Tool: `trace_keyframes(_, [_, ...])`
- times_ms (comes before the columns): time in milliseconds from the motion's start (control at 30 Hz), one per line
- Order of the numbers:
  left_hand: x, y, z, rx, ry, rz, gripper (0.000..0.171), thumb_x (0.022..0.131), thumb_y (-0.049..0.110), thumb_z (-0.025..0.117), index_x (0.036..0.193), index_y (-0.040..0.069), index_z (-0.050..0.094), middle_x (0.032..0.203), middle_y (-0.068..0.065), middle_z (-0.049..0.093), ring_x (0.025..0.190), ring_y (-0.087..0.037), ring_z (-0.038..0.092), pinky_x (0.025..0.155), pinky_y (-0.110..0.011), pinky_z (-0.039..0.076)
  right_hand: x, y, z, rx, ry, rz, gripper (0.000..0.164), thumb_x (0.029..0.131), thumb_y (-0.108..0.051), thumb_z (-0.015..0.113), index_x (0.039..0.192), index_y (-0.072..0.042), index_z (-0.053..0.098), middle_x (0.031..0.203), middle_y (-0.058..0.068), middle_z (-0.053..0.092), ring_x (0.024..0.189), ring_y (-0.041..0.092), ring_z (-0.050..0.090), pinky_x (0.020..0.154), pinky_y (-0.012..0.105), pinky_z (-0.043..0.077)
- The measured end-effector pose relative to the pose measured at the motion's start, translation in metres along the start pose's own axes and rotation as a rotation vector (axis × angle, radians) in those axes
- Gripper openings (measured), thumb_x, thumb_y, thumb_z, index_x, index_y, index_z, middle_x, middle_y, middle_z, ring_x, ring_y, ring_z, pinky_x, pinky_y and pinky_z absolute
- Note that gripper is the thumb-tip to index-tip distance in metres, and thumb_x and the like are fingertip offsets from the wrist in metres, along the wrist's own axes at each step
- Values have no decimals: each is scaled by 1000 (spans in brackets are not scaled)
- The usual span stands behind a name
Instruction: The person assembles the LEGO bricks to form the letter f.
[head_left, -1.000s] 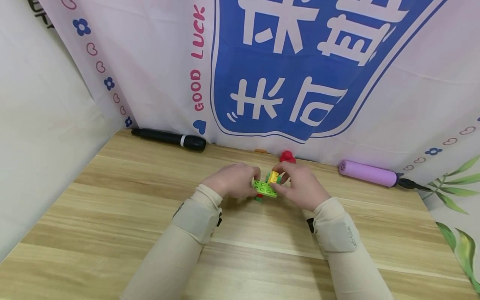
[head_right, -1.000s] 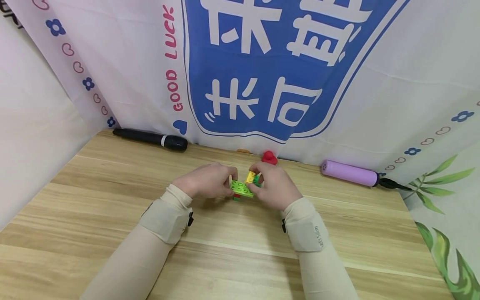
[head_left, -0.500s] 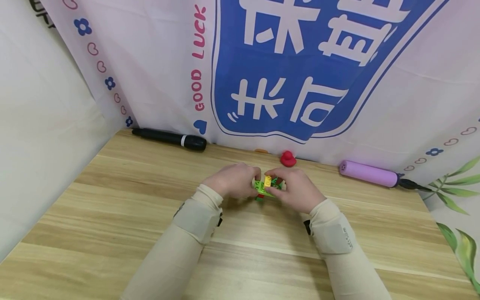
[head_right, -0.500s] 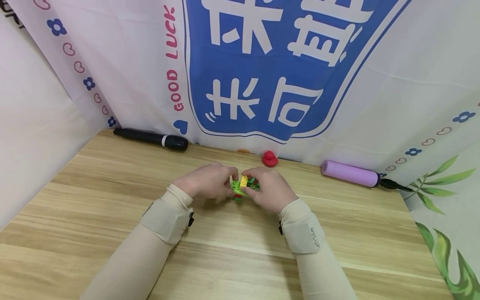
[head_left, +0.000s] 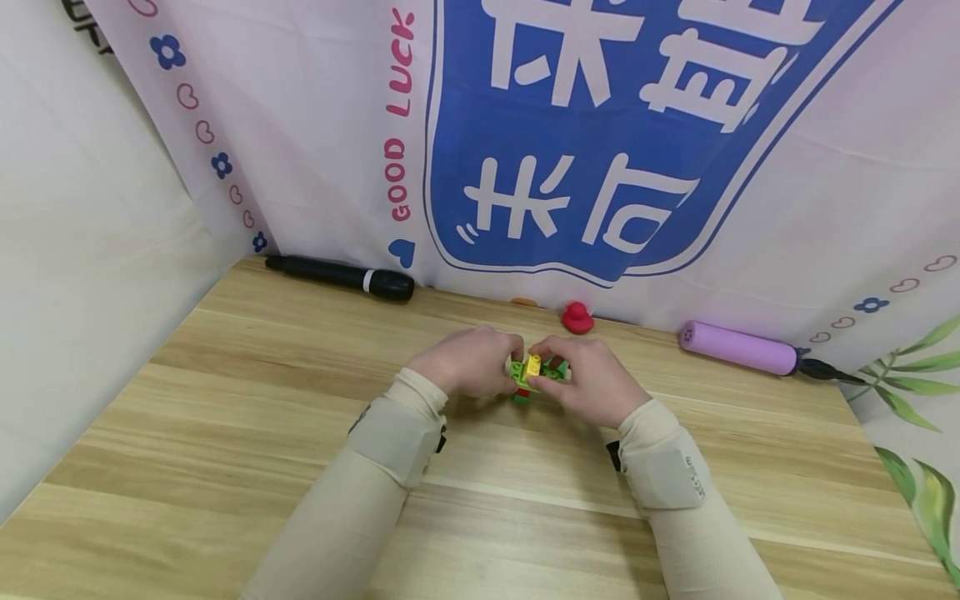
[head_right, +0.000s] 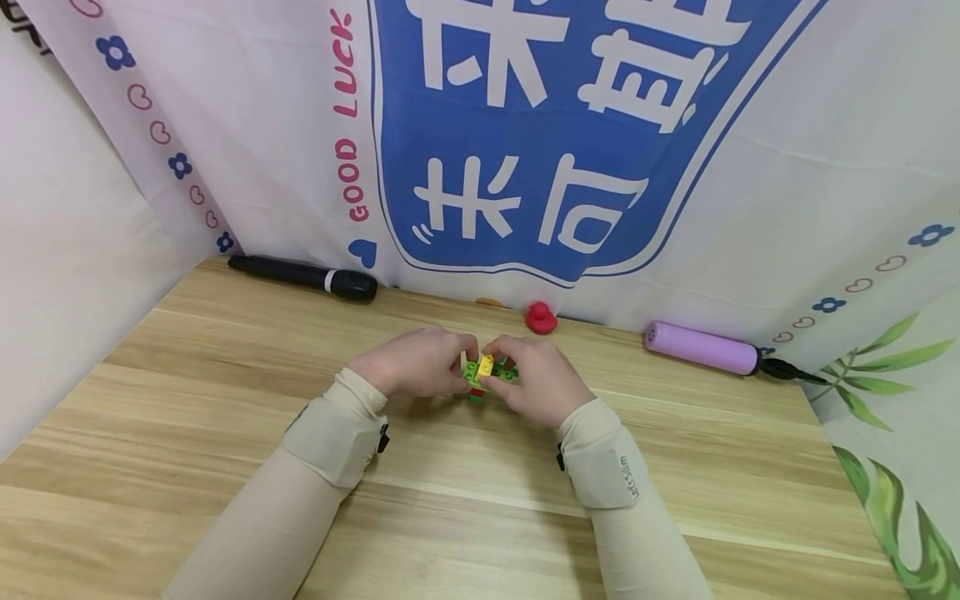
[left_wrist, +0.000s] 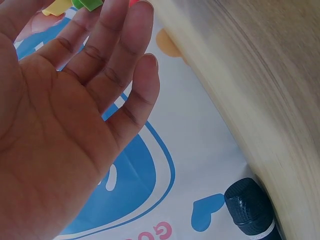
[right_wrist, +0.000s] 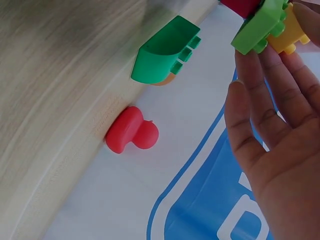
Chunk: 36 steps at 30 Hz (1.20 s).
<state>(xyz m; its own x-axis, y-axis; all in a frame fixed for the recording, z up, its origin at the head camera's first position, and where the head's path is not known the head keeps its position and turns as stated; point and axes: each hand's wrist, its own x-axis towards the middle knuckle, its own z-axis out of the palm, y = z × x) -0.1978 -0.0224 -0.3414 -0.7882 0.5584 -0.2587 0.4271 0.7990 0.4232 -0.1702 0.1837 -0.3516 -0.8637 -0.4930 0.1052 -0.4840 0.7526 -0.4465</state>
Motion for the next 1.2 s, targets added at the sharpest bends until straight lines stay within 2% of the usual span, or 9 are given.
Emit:
trace_keyframes(667, [0, 1, 0, 23, 0, 7, 26, 95, 26, 79, 117, 15, 70, 96, 4, 70, 86, -17, 62, 82, -35, 50, -1, -1, -1, -4, 11, -46, 27, 92, -22, 84, 116, -12, 77, 111, -1, 79, 95, 16, 72, 88, 41, 59])
trace_keyframes(1200, [0, 2, 0, 7, -3, 1, 24, 95, 25, 79, 115, 14, 70, 96, 4, 70, 86, -17, 62, 82, -35, 50, -1, -2, 0, -2, 11, -35, 24, 91, -22, 84, 113, -13, 78, 111, 1, 80, 96, 17, 72, 91, 43, 59])
